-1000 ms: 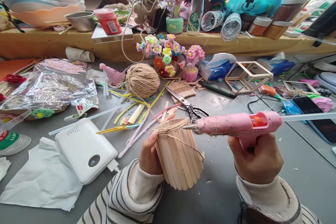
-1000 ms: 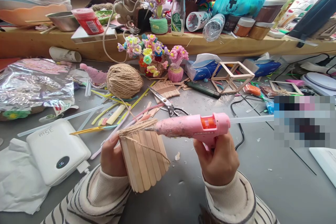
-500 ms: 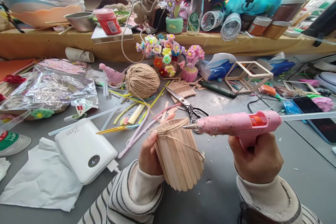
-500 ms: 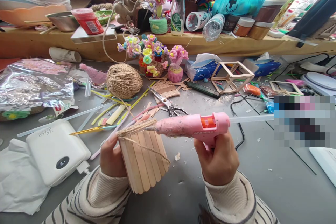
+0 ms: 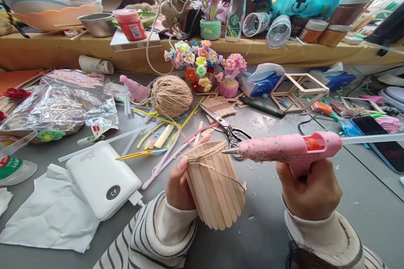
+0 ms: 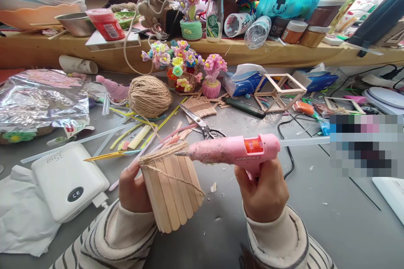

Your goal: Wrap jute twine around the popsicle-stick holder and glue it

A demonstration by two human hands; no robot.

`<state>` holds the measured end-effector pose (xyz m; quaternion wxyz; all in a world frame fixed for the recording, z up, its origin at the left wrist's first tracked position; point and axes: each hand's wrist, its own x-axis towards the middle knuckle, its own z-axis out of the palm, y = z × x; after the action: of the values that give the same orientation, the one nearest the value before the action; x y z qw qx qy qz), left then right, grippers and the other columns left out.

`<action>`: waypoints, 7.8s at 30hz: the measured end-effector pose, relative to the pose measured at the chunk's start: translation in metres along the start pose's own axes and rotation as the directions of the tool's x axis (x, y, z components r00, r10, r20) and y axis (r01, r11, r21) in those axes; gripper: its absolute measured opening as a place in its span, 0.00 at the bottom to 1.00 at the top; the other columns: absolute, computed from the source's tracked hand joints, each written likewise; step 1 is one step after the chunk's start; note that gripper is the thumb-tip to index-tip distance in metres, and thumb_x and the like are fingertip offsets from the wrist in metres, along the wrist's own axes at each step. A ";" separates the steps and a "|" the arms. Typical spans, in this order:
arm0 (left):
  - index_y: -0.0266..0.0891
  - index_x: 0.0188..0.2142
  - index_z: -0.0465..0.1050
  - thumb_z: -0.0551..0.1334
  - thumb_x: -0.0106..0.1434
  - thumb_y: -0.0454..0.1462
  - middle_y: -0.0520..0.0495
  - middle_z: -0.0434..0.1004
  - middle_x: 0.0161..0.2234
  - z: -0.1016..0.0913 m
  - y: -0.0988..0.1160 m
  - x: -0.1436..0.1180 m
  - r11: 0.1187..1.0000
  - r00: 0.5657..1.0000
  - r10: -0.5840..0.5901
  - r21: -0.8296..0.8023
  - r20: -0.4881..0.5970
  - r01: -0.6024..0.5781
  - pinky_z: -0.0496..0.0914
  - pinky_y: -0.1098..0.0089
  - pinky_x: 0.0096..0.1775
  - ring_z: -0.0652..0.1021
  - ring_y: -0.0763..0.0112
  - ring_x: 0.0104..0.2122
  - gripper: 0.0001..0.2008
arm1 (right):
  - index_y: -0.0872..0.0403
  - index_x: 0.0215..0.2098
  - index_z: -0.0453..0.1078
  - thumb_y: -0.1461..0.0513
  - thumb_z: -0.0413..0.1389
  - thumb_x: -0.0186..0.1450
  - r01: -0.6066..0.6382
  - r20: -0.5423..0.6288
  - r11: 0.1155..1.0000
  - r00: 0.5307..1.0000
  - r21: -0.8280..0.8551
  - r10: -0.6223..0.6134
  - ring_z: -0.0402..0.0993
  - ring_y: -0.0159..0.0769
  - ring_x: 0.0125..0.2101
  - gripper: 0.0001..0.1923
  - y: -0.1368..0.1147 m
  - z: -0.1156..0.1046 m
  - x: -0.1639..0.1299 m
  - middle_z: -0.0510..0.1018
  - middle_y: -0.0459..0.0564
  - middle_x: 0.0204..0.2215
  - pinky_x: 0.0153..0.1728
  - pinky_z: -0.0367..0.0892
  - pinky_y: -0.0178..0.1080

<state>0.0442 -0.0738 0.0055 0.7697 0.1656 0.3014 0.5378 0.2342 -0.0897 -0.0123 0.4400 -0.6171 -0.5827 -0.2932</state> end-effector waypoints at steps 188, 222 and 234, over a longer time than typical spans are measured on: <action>0.39 0.55 0.60 0.55 0.49 0.50 0.41 0.73 0.45 -0.005 0.004 0.002 1.000 1.000 -0.021 -0.012 0.021 0.021 0.64 0.54 0.47 0.68 0.47 0.50 0.34 | 0.53 0.30 0.62 0.61 0.58 0.56 -0.024 0.073 0.999 0.997 0.024 0.023 0.62 0.31 0.19 0.08 0.004 0.000 -0.002 0.64 0.44 0.19 0.19 0.56 0.35; 0.37 0.50 0.67 0.56 0.51 0.49 0.43 0.75 0.38 -0.005 -0.005 0.006 0.993 0.994 0.106 0.050 0.021 -0.107 0.66 0.58 0.42 0.74 0.55 0.38 0.29 | 0.54 0.32 0.70 0.51 0.50 0.61 -0.189 0.491 0.727 0.842 0.660 -0.226 0.66 0.35 0.30 0.16 -0.002 0.010 0.023 0.71 0.50 0.28 0.30 0.64 0.39; 0.40 0.54 0.62 0.59 0.49 0.48 0.45 0.76 0.37 -0.010 -0.010 0.009 0.999 0.996 0.041 0.017 0.078 -0.042 0.67 0.60 0.38 0.75 0.57 0.35 0.32 | 0.53 0.30 0.64 0.66 0.52 0.59 -0.168 0.470 0.647 0.820 0.744 -0.328 0.66 0.34 0.33 0.02 -0.033 -0.012 0.030 0.69 0.48 0.29 0.34 0.66 0.39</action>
<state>0.0467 -0.0700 -0.0105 0.7678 0.1999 0.2730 0.5441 0.2086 -0.0889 0.0261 0.4485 -0.4054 -0.7814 0.1545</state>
